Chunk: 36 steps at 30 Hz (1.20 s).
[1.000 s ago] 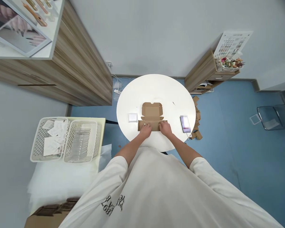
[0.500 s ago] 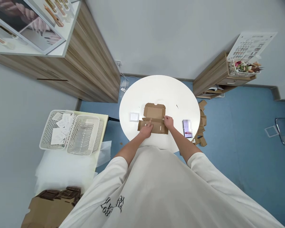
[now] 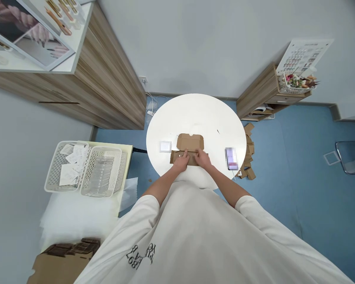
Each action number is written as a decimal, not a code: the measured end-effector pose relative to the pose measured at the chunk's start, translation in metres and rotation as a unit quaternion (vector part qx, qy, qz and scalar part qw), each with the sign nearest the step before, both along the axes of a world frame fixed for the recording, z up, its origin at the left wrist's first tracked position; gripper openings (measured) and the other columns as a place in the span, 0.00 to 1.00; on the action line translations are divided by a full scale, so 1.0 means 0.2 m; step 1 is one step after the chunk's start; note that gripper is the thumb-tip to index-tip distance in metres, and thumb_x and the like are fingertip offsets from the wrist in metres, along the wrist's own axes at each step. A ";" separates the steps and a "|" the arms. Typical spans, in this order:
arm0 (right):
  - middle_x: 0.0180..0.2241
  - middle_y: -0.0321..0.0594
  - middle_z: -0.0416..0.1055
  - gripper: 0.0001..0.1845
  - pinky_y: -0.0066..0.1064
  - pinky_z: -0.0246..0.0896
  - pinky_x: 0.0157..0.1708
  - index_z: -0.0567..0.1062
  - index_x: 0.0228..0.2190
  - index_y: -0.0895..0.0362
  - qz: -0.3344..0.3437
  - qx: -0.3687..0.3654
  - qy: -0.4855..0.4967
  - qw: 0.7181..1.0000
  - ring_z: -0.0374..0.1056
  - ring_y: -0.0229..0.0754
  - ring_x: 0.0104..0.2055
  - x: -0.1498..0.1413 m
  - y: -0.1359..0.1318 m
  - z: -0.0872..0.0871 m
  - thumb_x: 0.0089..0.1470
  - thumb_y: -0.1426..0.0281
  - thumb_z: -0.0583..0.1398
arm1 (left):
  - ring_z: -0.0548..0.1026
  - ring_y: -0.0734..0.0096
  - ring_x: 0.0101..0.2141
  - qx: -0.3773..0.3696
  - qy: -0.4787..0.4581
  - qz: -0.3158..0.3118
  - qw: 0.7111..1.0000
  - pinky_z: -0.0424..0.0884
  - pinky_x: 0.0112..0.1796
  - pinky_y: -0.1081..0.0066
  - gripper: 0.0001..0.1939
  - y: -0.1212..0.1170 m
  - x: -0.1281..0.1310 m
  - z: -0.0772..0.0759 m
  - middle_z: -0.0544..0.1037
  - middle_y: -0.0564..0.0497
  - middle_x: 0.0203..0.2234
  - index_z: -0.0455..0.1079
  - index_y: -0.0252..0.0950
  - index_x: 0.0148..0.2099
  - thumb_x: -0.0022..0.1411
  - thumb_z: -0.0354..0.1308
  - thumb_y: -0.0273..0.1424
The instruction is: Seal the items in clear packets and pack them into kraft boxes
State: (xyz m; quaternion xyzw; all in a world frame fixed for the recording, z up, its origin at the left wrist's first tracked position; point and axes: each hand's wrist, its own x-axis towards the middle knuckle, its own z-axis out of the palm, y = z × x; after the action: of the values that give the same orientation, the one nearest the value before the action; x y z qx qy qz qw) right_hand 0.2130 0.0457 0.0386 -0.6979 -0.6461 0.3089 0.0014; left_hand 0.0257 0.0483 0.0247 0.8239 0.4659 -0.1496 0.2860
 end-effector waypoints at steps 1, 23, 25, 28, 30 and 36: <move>0.58 0.51 0.68 0.34 0.37 0.57 0.55 0.57 0.67 0.56 0.041 -0.031 0.001 0.999 0.62 0.51 0.59 -0.03 -0.02 0.00 0.64 0.61 0.56 | 0.76 0.51 0.47 -0.001 -0.005 0.002 1.000 0.75 0.41 0.55 0.26 0.00 0.00 0.00 0.30 0.42 0.74 0.62 0.39 0.60 0.60 0.59 0.25; 0.56 0.58 0.70 0.56 0.38 0.63 0.48 0.29 0.71 0.60 0.068 -0.145 -0.058 0.985 0.68 0.57 0.56 -0.15 -0.08 0.00 0.60 0.64 0.61 | 0.70 0.52 0.55 0.054 -0.087 0.305 0.947 0.70 0.52 0.58 0.40 -0.15 -0.32 -0.08 0.64 0.38 0.61 0.48 0.42 0.72 0.61 0.56 0.27; 0.56 0.58 0.69 0.56 0.39 0.62 0.49 0.28 0.71 0.60 0.067 -0.145 -0.055 0.986 0.68 0.57 0.56 -0.16 -0.08 0.00 0.60 0.64 0.61 | 0.71 0.54 0.54 0.039 -0.093 0.303 0.948 0.70 0.52 0.60 0.37 -0.12 -0.31 -0.11 0.66 0.40 0.58 0.51 0.43 0.71 0.62 0.56 0.27; 0.57 0.60 0.68 0.57 0.39 0.62 0.50 0.28 0.71 0.60 0.065 -0.146 -0.053 0.986 0.67 0.57 0.56 -0.15 -0.09 0.00 0.59 0.64 0.61 | 0.72 0.55 0.53 0.028 -0.086 0.286 0.954 0.70 0.52 0.61 0.30 -0.11 -0.28 -0.13 0.67 0.41 0.57 0.58 0.42 0.68 0.64 0.54 0.27; 0.58 0.60 0.67 0.57 0.39 0.62 0.50 0.28 0.71 0.60 0.065 -0.142 -0.050 0.986 0.67 0.57 0.57 -0.15 -0.09 -0.01 0.59 0.64 0.62 | 0.73 0.57 0.53 0.030 -0.086 0.261 0.961 0.69 0.51 0.62 0.28 -0.12 -0.26 -0.12 0.67 0.41 0.58 0.59 0.41 0.67 0.65 0.51 0.26; 0.57 0.60 0.69 0.57 0.40 0.63 0.49 0.28 0.71 0.60 0.064 -0.145 -0.048 0.986 0.70 0.57 0.53 -0.14 -0.09 -0.03 0.60 0.64 0.61 | 0.70 0.53 0.57 0.066 -0.104 0.163 0.979 0.67 0.53 0.59 0.41 -0.20 -0.19 -0.04 0.61 0.39 0.65 0.37 0.43 0.75 0.66 0.49 0.26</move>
State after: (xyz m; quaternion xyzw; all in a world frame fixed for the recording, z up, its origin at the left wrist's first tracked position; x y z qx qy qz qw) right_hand 0.1845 0.0271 0.0329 -0.6623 -0.6370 0.3646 -0.1505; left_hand -0.0125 0.0089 0.0175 0.7649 0.5706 0.0172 0.2985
